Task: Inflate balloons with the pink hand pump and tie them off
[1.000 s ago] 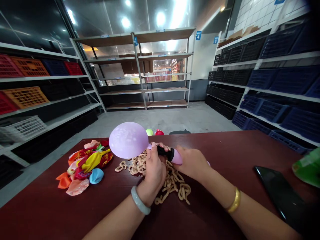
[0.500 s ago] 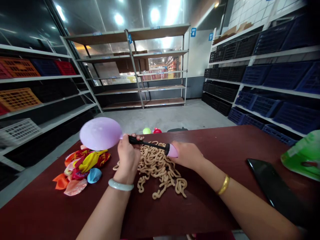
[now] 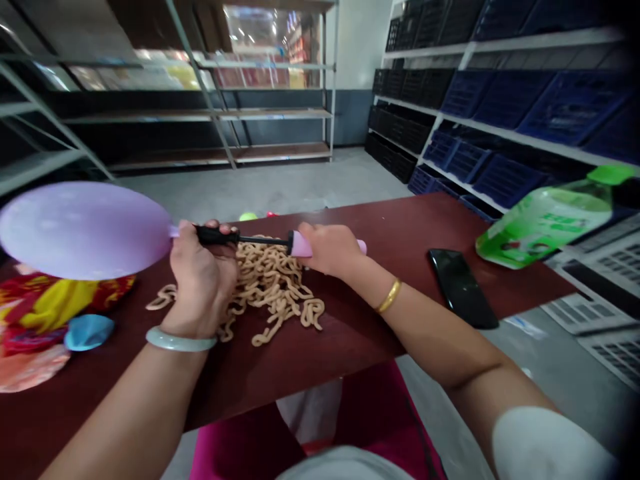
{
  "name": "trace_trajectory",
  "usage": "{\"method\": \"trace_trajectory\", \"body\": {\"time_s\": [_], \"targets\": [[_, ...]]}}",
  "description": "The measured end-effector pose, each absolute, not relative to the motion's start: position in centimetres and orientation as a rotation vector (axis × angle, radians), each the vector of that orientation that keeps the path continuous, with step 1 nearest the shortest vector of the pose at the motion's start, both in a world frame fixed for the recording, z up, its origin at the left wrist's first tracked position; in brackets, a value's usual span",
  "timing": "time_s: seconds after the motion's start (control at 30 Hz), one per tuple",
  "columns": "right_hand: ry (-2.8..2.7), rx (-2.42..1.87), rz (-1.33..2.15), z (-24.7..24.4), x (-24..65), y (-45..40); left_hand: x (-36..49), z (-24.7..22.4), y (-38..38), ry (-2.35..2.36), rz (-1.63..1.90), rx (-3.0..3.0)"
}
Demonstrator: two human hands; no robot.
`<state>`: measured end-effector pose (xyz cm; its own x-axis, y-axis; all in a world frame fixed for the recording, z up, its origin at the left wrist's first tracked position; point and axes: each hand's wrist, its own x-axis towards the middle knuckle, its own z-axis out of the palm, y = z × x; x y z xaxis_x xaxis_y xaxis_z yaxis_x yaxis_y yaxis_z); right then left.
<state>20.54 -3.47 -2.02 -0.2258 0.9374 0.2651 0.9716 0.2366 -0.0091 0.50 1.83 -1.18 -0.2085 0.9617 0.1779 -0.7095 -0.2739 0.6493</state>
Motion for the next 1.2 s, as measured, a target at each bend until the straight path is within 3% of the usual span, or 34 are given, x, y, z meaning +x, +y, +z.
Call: {"method": "trace_trajectory", "body": {"time_s": [0.33,0.9,1.2], "targets": [[-2.249,-1.741,-0.163,-1.3,18.1,-5.1,4.8,-1.6,-2.2,0.451,1.689,0.871],[-2.277,-1.768,-0.184,-2.6,19.9,-3.1,-4.3,0.3,4.0,0.613,1.853,0.734],[-2.294,-1.828,-0.259,-2.2,20.7,-3.3,-0.1,-2.4,3.1,0.583,1.791,0.695]]}}
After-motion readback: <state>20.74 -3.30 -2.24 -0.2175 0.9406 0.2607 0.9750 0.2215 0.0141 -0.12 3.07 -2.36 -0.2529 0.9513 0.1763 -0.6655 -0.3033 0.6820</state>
